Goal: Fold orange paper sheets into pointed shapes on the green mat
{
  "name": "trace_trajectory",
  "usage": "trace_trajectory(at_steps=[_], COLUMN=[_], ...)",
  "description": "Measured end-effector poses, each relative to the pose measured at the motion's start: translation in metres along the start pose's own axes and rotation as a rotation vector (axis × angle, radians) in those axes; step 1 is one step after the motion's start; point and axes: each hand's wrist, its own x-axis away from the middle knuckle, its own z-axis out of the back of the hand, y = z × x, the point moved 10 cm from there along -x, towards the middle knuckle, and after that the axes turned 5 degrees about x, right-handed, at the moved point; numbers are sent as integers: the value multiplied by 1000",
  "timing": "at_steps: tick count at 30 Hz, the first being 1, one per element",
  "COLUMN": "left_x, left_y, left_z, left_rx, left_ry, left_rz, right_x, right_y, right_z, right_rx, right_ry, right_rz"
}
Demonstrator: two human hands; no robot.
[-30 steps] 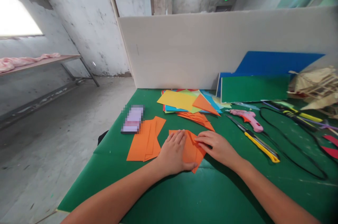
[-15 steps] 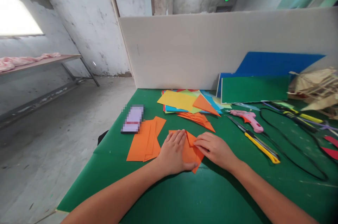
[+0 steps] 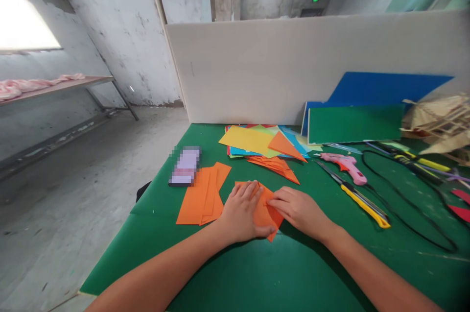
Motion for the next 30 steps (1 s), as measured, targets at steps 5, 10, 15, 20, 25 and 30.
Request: trace_trajectory(at_steps=[5, 10, 15, 20, 25, 30], left_x=[-1, -1, -1, -1, 0, 1], left_y=[0, 1, 1, -1, 0, 1], left_z=[1, 2, 2, -1, 4, 7], left_rx=[0, 18, 39, 37, 31, 33], left_ry=[1, -10, -14, -37, 20, 67], left_rz=[6, 12, 8, 14, -5, -11], right_x=[0, 1, 1, 1, 0, -1], right_y=[-2, -2, -4, -4, -3, -3], right_z=[-3, -4, -4, -6, -7, -7], right_rx=[63, 73, 91, 89, 74, 77], right_ry=[-32, -33, -34, -42, -39, -47], right_rz=[19, 19, 21, 26, 13, 6])
